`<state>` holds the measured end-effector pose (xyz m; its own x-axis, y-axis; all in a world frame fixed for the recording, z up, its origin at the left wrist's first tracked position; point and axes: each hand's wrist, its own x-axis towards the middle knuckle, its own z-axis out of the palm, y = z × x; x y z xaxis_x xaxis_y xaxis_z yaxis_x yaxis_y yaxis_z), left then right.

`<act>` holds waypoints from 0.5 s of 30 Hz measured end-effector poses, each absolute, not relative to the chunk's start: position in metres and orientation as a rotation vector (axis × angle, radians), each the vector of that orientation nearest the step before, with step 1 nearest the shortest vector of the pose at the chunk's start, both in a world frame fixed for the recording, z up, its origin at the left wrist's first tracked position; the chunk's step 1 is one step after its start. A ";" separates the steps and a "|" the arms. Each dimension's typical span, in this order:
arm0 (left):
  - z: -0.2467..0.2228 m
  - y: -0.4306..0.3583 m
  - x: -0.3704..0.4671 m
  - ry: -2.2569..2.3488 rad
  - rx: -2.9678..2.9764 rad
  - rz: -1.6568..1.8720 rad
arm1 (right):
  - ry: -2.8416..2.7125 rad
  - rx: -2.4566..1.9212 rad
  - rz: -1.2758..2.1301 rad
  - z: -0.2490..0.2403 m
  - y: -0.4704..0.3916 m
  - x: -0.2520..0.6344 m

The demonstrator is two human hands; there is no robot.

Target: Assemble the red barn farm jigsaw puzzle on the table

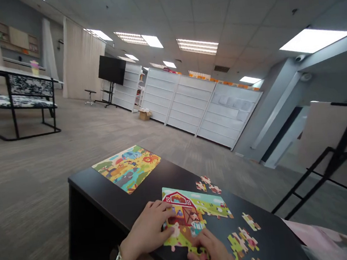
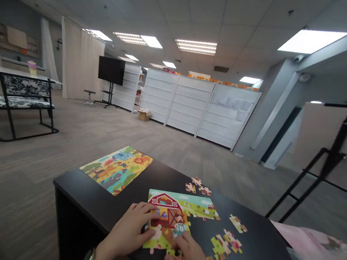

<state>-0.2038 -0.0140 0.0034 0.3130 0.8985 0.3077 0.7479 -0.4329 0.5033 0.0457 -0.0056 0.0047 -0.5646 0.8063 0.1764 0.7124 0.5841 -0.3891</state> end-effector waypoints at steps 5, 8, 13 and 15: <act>0.001 -0.013 -0.204 1.479 2.305 0.814 | -2.255 -1.403 0.350 -0.023 -0.010 0.063; 0.000 -0.013 -0.205 1.466 2.311 0.810 | -2.143 -1.415 0.572 -0.021 -0.012 0.066; 0.000 -0.012 -0.205 1.458 2.323 0.803 | -1.847 -1.475 1.095 -0.027 -0.012 0.065; 0.000 -0.012 -0.205 1.458 2.324 0.803 | -1.778 -1.473 1.158 -0.034 -0.013 0.065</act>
